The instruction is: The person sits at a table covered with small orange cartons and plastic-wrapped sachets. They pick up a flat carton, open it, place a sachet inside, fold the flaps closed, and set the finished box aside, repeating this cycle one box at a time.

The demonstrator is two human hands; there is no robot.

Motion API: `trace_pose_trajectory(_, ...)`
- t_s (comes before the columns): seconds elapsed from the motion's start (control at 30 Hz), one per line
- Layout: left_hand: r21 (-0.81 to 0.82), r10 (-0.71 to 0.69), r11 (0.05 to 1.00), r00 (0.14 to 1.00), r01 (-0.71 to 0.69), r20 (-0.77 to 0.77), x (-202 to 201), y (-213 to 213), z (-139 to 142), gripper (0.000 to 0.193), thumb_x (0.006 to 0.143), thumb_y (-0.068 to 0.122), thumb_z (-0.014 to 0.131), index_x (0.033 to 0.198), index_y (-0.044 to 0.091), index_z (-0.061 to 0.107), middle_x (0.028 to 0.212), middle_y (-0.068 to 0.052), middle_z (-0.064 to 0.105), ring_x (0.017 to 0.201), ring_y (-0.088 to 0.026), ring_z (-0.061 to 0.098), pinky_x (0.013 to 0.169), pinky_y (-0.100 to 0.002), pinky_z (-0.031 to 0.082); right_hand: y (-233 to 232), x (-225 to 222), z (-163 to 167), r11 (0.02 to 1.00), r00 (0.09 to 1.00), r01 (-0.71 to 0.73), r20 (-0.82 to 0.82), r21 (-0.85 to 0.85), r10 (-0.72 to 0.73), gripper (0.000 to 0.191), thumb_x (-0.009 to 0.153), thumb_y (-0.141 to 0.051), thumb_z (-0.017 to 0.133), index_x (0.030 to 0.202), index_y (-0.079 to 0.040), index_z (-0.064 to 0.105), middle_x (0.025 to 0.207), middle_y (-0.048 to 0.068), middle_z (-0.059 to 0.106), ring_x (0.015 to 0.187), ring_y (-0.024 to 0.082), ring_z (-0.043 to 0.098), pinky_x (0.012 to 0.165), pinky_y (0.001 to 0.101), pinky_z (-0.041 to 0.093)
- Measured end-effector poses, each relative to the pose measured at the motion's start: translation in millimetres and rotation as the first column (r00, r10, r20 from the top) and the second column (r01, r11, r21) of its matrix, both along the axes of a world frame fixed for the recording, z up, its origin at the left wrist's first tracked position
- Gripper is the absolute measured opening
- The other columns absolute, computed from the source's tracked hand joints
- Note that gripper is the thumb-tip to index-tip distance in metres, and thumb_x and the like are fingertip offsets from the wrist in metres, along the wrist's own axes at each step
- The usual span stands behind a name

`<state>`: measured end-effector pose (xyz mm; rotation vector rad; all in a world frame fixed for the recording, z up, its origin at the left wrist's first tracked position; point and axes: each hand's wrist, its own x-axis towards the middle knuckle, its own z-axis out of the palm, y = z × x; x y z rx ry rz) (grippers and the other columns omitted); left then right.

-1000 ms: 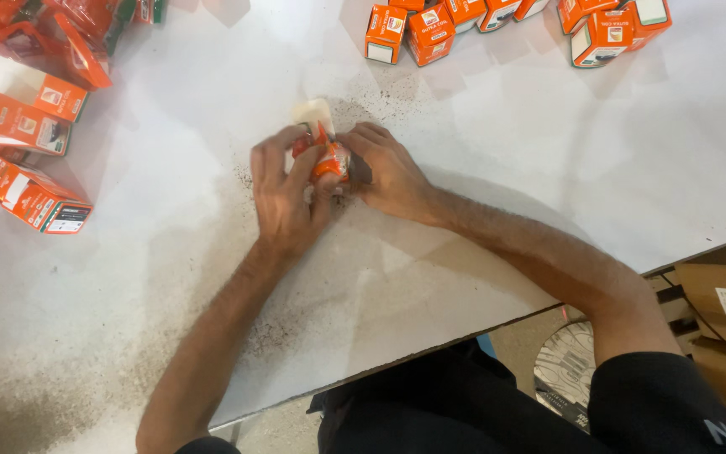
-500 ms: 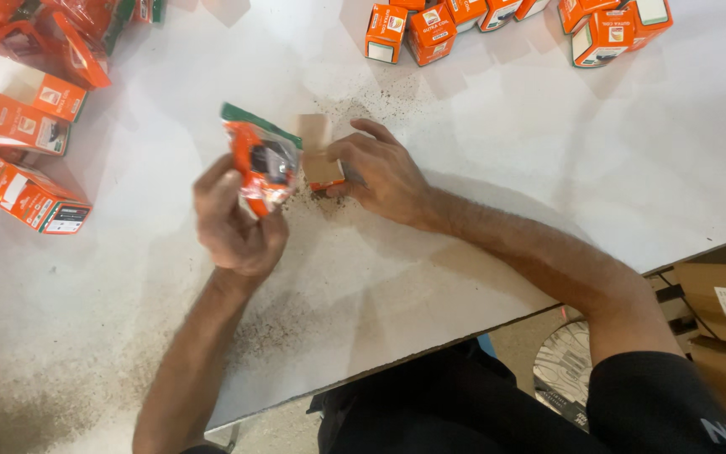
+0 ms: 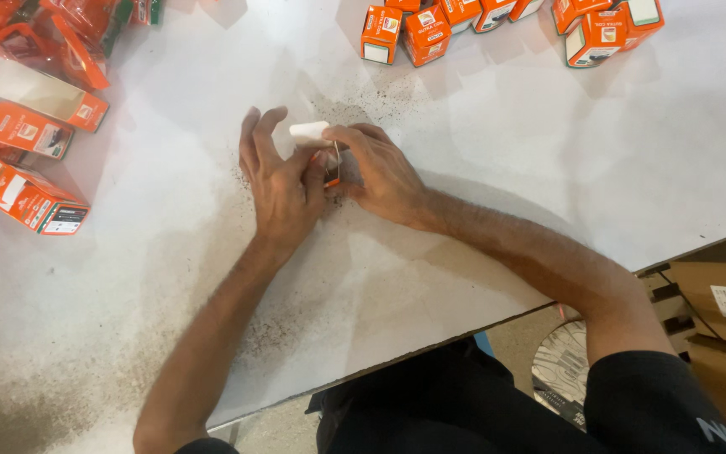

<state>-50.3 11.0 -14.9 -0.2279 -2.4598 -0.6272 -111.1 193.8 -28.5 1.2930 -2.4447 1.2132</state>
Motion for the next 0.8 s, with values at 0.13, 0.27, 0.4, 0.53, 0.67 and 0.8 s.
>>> trace_pose_trajectory(0.13, 0.549, -0.026, 0.832, 0.984, -0.078, 0.178, 1, 7, -13, 0.016, 0.091, -0.003, 0.068, 0.106, -0.003, 0.067, 0.145, -0.021, 0.039, 0.101, -0.019, 0.057, 0.071, -0.03, 0.06, -1, -1, -6, 1.0, 0.998, 0.004, -0.057, -0.023, -0.005, 0.074, 0.081, -0.017, 0.09, 0.138, -0.008, 0.043, 0.129, 0.015, 0.064, 0.128, 0.043, 0.056, 0.106, 0.0492, 0.048)
trace_pose_trajectory(0.27, 0.781, -0.053, 0.607, 0.972, -0.149, 0.227, 1, 5, -23, 0.048, 0.088, -0.003, 0.069, 0.129, 0.001, 0.045, 0.128, -0.016, 0.05, 0.076, -0.011, 0.055, 0.056, -0.025, 0.049, -1, -2, -8, 1.0, 1.0, -0.002, 0.005, -0.017, 0.002, 0.067, 0.083, -0.013, 0.088, 0.136, -0.008, 0.046, 0.129, 0.013, 0.064, 0.125, 0.039, 0.059, 0.105, 0.0484, 0.049)
trace_pose_trajectory(0.4, 0.773, -0.196, 0.598, 0.896, -0.213, 0.399, -11, 1, -16, 0.01, 0.102, 0.004, 0.065, 0.103, -0.005, 0.06, 0.092, -0.012, 0.065, 0.075, -0.008, 0.054, 0.061, -0.026, 0.049, 1, -2, -4, 0.999, 0.997, -0.046, -0.053, 0.01, 0.047, 0.058, 0.082, -0.006, 0.083, 0.134, -0.007, 0.057, 0.131, 0.012, 0.064, 0.124, 0.037, 0.061, 0.106, 0.0486, 0.049)
trace_pose_trajectory(0.53, 0.909, -0.415, 0.383, 0.848, -0.164, 0.328, -8, -12, 2, 0.018, 0.089, 0.002, 0.057, 0.106, 0.002, 0.062, 0.084, -0.003, 0.062, 0.071, -0.007, 0.055, 0.058, -0.023, 0.047, -1, -2, 2, 0.997, 0.997, -0.064, -0.035, 0.032, 0.065, 0.056, 0.08, -0.011, 0.085, 0.131, -0.008, 0.062, 0.129, 0.013, 0.063, 0.119, 0.038, 0.061, 0.102, 0.0494, 0.048)
trace_pose_trajectory(0.67, 0.961, -0.54, 0.128, 0.795, -0.247, 0.276, -6, -27, 9, 0.009, 0.09, 0.005, 0.055, 0.093, 0.004, 0.064, 0.076, -0.004, 0.066, 0.063, -0.009, 0.06, 0.052, -0.026, 0.053, -2, -1, 6, 0.996, 0.992, -0.076, -0.097, 0.054, 0.081, 0.05, 0.084, -0.009, 0.083, 0.129, -0.01, 0.061, 0.132, 0.012, 0.063, 0.123, 0.037, 0.061, 0.103, 0.0477, 0.049)
trace_pose_trajectory(0.8, 0.893, -0.399, 0.378, 0.828, -0.243, 0.394, -17, -20, -3, 0.007, 0.094, 0.004, 0.066, 0.09, 0.002, 0.06, 0.075, -0.007, 0.062, 0.058, -0.01, 0.052, 0.047, -0.026, 0.041, -2, 1, 8, 0.997, 0.995, -0.074, -0.072, 0.028, 0.076, 0.045, 0.084, -0.008, 0.082, 0.123, -0.008, 0.059, 0.134, 0.013, 0.064, 0.122, 0.038, 0.062, 0.1, 0.0477, 0.05)
